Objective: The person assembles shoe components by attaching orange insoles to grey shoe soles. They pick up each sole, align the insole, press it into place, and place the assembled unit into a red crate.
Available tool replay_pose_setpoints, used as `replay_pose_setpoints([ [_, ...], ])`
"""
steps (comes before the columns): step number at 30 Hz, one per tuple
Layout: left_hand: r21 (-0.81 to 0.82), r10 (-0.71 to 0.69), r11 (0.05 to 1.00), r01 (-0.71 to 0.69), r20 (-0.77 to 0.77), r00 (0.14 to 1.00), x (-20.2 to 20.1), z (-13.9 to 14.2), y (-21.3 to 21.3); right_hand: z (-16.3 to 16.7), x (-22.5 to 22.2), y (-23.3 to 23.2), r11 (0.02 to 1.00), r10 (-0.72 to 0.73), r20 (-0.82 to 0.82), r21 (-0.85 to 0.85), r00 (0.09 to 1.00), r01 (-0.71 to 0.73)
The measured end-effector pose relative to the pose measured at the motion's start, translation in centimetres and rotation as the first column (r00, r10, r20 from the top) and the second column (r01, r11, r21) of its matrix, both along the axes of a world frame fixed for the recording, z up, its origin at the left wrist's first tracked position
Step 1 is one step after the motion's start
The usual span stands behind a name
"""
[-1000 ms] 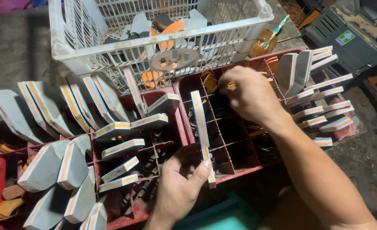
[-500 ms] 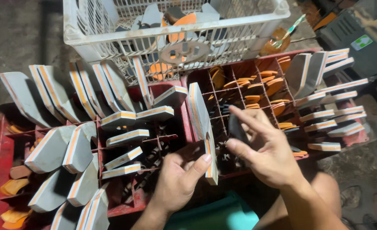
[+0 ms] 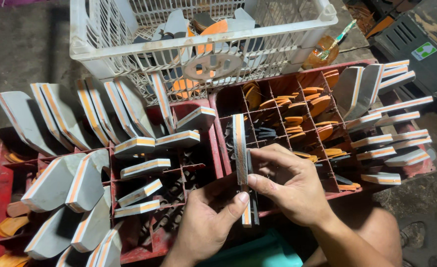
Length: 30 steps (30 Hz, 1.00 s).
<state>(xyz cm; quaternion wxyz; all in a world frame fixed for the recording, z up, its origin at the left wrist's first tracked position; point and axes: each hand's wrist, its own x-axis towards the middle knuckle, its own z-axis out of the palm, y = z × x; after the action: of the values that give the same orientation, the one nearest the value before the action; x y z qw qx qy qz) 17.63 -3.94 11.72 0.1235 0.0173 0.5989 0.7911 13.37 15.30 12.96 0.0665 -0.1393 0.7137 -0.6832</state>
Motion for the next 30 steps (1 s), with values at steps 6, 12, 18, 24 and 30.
replay_pose_setpoints([
  [6,-0.034,0.02,0.999,-0.019,0.039,0.999,0.1,0.0,-0.1,-0.3,0.2,-0.2,0.995,-0.004,0.106,-0.1,0.994,0.014],
  [12,-0.025,0.012,1.0,-0.012,0.011,1.0,0.0,0.1,0.0,-0.3,0.2,-0.1,0.997,-0.022,0.149,-0.064,0.989,0.032],
  [18,-0.022,-0.001,1.0,0.001,-0.013,1.0,0.0,-0.1,-0.2,-0.5,0.1,-0.3,0.998,-0.028,0.118,-0.053,0.993,0.034],
  [24,-0.076,0.013,0.997,-0.013,-0.005,1.0,0.0,-0.4,-0.2,-0.6,-0.1,-0.4,0.998,-0.015,0.089,-0.053,0.996,0.019],
  [30,0.022,-0.033,0.999,0.032,0.039,0.999,-0.2,-0.9,-0.3,-1.2,0.1,-0.5,0.999,-0.031,0.097,-0.036,0.995,0.035],
])
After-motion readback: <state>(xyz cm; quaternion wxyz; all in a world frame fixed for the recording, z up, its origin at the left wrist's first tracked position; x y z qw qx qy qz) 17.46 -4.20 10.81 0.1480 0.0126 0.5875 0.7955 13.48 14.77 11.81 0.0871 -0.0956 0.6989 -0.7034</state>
